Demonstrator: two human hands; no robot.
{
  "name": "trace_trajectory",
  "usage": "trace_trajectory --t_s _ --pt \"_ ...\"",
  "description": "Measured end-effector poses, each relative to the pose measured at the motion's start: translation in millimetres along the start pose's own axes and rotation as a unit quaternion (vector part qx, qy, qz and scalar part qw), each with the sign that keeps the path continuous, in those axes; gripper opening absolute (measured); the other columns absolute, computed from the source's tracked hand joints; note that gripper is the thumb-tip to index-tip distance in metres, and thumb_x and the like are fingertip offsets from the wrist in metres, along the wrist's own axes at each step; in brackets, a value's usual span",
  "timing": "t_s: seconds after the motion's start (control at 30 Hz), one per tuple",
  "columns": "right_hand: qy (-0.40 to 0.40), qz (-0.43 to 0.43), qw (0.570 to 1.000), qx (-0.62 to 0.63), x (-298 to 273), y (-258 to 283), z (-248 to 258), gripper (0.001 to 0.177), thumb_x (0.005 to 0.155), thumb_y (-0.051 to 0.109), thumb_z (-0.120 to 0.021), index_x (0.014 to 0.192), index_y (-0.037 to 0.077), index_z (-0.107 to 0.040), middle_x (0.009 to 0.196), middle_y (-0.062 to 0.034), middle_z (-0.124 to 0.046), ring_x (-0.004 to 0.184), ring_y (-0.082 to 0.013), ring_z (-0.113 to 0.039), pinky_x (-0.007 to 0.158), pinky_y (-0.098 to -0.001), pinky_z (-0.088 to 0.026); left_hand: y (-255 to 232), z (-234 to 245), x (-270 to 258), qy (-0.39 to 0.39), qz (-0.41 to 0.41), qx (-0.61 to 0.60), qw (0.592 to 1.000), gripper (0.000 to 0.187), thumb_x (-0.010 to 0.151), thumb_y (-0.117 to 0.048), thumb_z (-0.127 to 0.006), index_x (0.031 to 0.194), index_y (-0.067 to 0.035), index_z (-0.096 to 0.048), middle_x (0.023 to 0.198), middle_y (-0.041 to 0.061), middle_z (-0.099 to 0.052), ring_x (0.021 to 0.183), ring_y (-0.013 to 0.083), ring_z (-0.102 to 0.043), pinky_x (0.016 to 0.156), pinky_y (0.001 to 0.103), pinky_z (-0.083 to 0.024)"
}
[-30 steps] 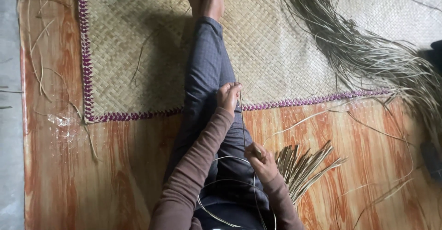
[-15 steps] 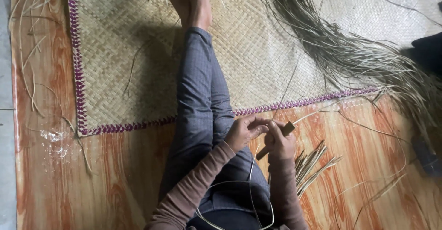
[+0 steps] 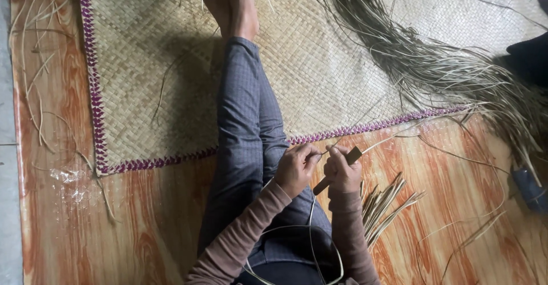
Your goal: Splitting long dried plant fibers into thinner strips using a handheld wooden tool while sitting on a mat.
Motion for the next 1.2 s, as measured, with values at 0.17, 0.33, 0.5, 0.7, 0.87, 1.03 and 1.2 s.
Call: trace_trajectory --t_s 0.17,0.33,0.5,0.7,0.87,1.03,1.2 --pt "-0.001 0.001 1.0 -0.016 -6 2 -12 0.011 0.095 0.005 -0.066 0.101 -0.004 -0.07 0.048 0.0013 -0.03 0.033 -0.0074 -0.035 0.031 -0.0207 -0.029 -10 4 -1 -0.001 0.007 -0.019 1.0 0.006 0.097 -0.015 -0.067 0.097 -0.01 -0.07 0.077 0.01 -0.073 0.074 0.0282 -0.074 0.066 0.036 -0.059" --pt "0.014 0.007 1.0 -0.027 -18 12 -27 0.011 0.095 0.004 -0.064 0.102 -0.002 -0.07 0.05 0.0034 -0.032 0.036 -0.0042 -0.033 0.034 -0.0189 -0.028 -3 5 -2 -0.027 0.036 -0.057 0.997 0.007 0.097 -0.016 -0.066 0.093 -0.011 -0.07 0.074 0.009 -0.072 0.073 0.0284 -0.075 0.064 0.035 -0.059" --pt "0.027 0.007 0.999 -0.029 -16 5 -22 0.013 0.095 0.001 -0.064 0.106 -0.002 -0.07 0.051 0.0037 -0.032 0.037 -0.0036 -0.033 0.035 -0.0188 -0.029 -3 7 -1 -0.034 0.035 -0.056 0.997 0.007 0.097 -0.014 -0.065 0.093 -0.01 -0.07 0.073 0.011 -0.071 0.073 0.0301 -0.075 0.063 0.035 -0.059" --pt "0.07 0.021 0.997 0.02 -2 -14 -8 0.012 0.095 0.0 -0.061 0.105 -0.004 -0.068 0.05 0.0017 -0.032 0.03 -0.0074 -0.037 0.029 -0.0227 -0.033 16 -11 -9 -0.015 0.07 -0.079 0.994 0.009 0.098 -0.019 -0.065 0.096 -0.012 -0.07 0.078 0.008 -0.074 0.075 0.028 -0.076 0.064 0.037 -0.058" --pt "0.105 0.007 0.994 0.035 3 -22 -7 0.011 0.099 0.0 -0.057 0.096 -0.008 -0.063 0.05 0.0033 -0.03 0.027 -0.0081 -0.038 0.025 -0.0256 -0.034 11 -18 -12 -0.01 0.019 0.05 0.998 0.008 0.1 -0.02 -0.06 0.096 -0.015 -0.064 0.081 0.009 -0.072 0.079 0.0331 -0.074 0.07 0.043 -0.058" --pt "0.022 -0.046 0.997 0.051 8 -35 2 0.011 0.093 0.003 -0.066 0.088 -0.006 -0.062 0.046 0.0034 -0.025 0.025 -0.0082 -0.031 0.024 -0.0267 -0.03 21 -26 -15 0.002 0.016 0.092 0.996 0.008 0.101 -0.023 -0.059 0.096 -0.018 -0.063 0.084 0.005 -0.072 0.082 0.031 -0.074 0.074 0.042 -0.057" --pt "-0.014 -0.081 0.996 0.033 10 -23 -14 0.015 0.089 0.007 -0.071 0.08 -0.003 -0.062 0.043 0.0032 -0.025 0.025 -0.0079 -0.027 0.023 -0.0263 -0.025 23 -27 -23 0.014 0.021 0.106 0.994 0.01 0.101 -0.024 -0.058 0.093 -0.018 -0.062 0.08 0.008 -0.07 0.078 0.0339 -0.073 0.074 0.044 -0.056"
Point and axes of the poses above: each hand's wrist, its own x-axis towards the middle knuckle, its own z-axis out of the back of the hand, y = z × x, the point moved 10 cm from there along x, towards the middle knuckle
